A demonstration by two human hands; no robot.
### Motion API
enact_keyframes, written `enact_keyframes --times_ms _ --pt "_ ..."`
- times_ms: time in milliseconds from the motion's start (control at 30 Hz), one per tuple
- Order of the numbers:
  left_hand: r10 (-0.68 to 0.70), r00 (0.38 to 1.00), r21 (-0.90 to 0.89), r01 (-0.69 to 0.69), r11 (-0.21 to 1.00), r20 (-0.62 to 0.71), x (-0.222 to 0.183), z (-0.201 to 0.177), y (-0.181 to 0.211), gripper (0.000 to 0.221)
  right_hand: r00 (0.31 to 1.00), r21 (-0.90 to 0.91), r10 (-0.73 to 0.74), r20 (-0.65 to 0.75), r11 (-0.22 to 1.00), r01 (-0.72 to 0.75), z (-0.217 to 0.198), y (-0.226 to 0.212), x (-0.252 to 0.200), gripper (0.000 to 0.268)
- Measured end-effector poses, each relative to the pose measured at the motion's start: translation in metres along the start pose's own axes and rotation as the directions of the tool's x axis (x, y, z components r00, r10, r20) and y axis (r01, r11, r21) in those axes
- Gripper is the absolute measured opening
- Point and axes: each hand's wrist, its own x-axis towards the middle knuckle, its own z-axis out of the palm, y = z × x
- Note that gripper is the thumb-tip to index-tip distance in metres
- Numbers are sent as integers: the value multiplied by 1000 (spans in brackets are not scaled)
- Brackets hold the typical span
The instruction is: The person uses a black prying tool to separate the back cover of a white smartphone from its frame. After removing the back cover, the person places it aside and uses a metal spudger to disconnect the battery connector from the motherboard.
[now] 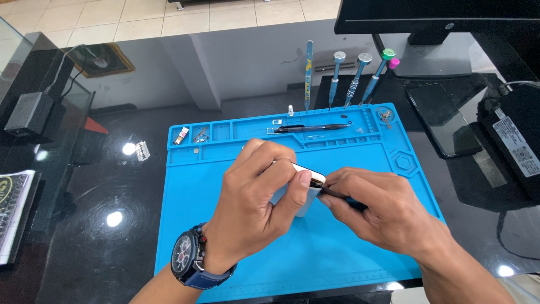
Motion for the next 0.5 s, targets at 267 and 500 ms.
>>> enact_keyframes --times_ms 267,500 --pt "-20 999 -32 19 999 -30 -3 3 -2 23 999 -33 -32 -39 999 31 4 -3 -3 15" --pt "-33 998 -43 30 999 -50 -4 5 0 21 996 -34 -72 -56 997 70 6 -7 1 10"
